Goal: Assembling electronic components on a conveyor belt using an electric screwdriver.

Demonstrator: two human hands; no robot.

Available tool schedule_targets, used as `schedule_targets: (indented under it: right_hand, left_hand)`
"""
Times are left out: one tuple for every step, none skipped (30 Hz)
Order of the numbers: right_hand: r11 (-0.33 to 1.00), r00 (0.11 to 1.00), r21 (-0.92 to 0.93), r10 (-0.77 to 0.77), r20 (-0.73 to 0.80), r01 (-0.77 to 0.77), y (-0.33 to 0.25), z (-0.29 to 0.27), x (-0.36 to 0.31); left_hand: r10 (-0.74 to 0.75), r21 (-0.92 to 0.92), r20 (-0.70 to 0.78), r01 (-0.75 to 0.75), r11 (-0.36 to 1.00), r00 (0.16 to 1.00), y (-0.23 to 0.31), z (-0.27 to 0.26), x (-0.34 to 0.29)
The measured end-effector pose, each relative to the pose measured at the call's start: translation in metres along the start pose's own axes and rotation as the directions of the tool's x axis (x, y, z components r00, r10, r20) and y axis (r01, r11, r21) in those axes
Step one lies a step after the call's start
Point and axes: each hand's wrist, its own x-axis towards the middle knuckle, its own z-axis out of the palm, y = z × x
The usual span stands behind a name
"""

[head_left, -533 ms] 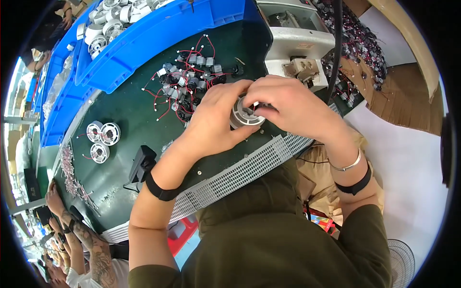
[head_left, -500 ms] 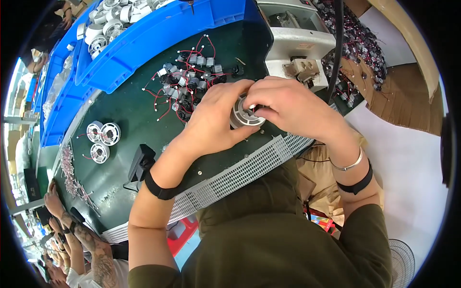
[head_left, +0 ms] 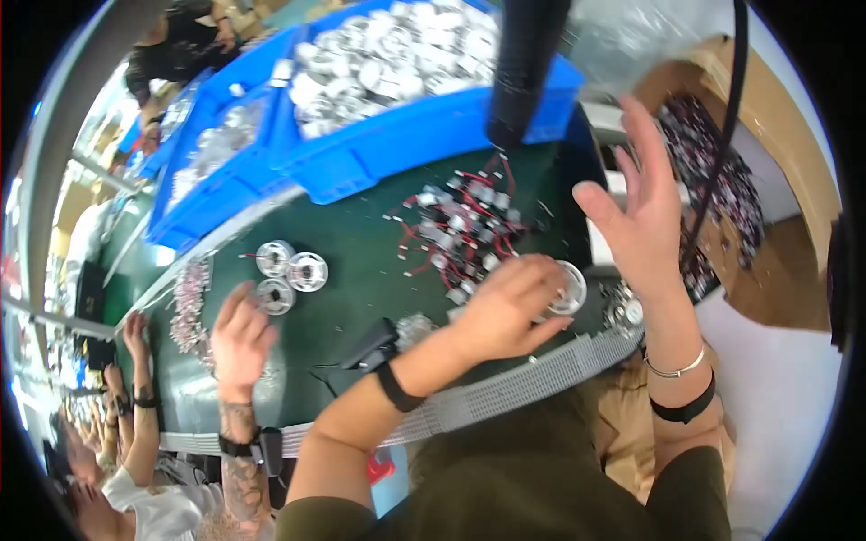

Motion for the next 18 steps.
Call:
schedule_targets:
  right_hand:
    - [0.982, 0.995, 0.171, 0.088, -0.037, -0.081, -0.012, 0.017, 0.012]
    - [0.943, 0.989, 0.324, 0.114, -0.093, -0.078, -0.012, 0.030, 0.030]
    - [0.870, 0.987, 0.493, 0.070, -0.146, 0.011, -0.015, 0.040, 0.048]
    - [0.825, 0.995, 0.559, 0.097, -0.001, -0.080, -0.011, 0.046, 0.065]
    - [0.783, 0.984, 0.596, 0.113, 0.141, -0.176, -0.006, 0.046, 0.081]
    - [0.778, 0.984, 0.604, 0.108, 0.143, -0.173, 0.000, 0.046, 0.096]
    - [0.788, 0.962, 0.575, 0.081, 0.259, -0.221, 0.001, 0.047, 0.111]
    - [0.801, 0.927, 0.537, 0.058, 0.371, -0.265, 0.002, 0.046, 0.119]
    - [0.757, 0.925, 0.592, 0.045, 0.376, -0.278, -0.008, 0.047, 0.120]
    - [0.744, 0.906, 0.598, 0.024, 0.423, -0.299, -0.008, 0.036, 0.118]
    - [0.733, 0.884, 0.599, 0.006, 0.467, -0.322, -0.006, 0.022, 0.114]
    - [0.761, 0.921, 0.602, -0.014, 0.389, -0.243, -0.015, 0.013, 0.105]
    - [0.790, 0.951, 0.590, -0.028, 0.307, -0.167, -0.024, 0.001, 0.094]
    - [0.798, 0.948, 0.574, -0.010, 0.318, -0.184, -0.025, -0.018, 0.085]
    - [0.811, 0.945, 0.548, 0.019, 0.326, -0.205, -0.020, -0.040, 0.076]
    - [0.818, 0.932, 0.531, 0.016, 0.363, -0.221, -0.018, -0.060, 0.066]
    - [0.832, 0.931, 0.496, 0.067, 0.359, -0.251, -0.012, -0.070, 0.055]
    - [0.755, 0.935, 0.592, 0.079, 0.345, -0.282, -0.009, -0.078, 0.044]
  left_hand:
    - [0.013, -0.008, -0.024, -0.013, 1.000, 1.000, -0.003, 0.005, -0.004]
    - [0.009, -0.037, -0.036, -0.010, 0.999, 0.999, -0.003, 0.007, -0.005]
    - [0.004, -0.077, -0.042, -0.007, 0.997, 0.999, -0.004, 0.008, -0.006]
    - [-0.001, -0.066, -0.046, -0.002, 0.998, 0.999, -0.004, 0.008, -0.009]
    - [0.003, -0.060, -0.046, -0.006, 0.998, 0.999, -0.003, 0.009, -0.008]
    - [0.004, -0.056, -0.047, -0.007, 0.998, 0.999, -0.004, 0.010, -0.009]
    - [0.002, -0.048, -0.050, -0.004, 0.999, 0.999, -0.004, 0.009, -0.010]
    - [0.005, -0.050, -0.048, -0.008, 0.999, 0.999, -0.003, 0.009, -0.011]
    - [-0.003, -0.036, -0.054, 0.001, 0.999, 0.999, -0.005, 0.008, -0.011]
    - [0.011, -0.037, -0.063, -0.013, 0.999, 0.998, -0.004, 0.009, -0.011]
    - [0.024, -0.044, -0.070, -0.028, 0.999, 0.997, -0.005, 0.010, -0.012]
    - [0.022, -0.043, -0.069, -0.025, 0.999, 0.997, -0.005, 0.010, -0.012]
    - [0.033, -0.043, -0.079, -0.036, 0.998, 0.996, -0.006, 0.011, -0.012]
    - [0.031, -0.049, -0.073, -0.034, 0.998, 0.997, -0.007, 0.011, -0.010]
    - [0.030, -0.069, -0.065, -0.035, 0.997, 0.997, -0.009, 0.012, -0.009]
    - [0.034, -0.089, -0.083, -0.042, 0.995, 0.996, -0.010, 0.016, -0.007]
    - [0.017, -0.096, -0.098, -0.026, 0.995, 0.995, -0.013, 0.016, -0.009]
    - [0.012, -0.074, -0.084, -0.018, 0.997, 0.996, -0.014, 0.015, -0.010]
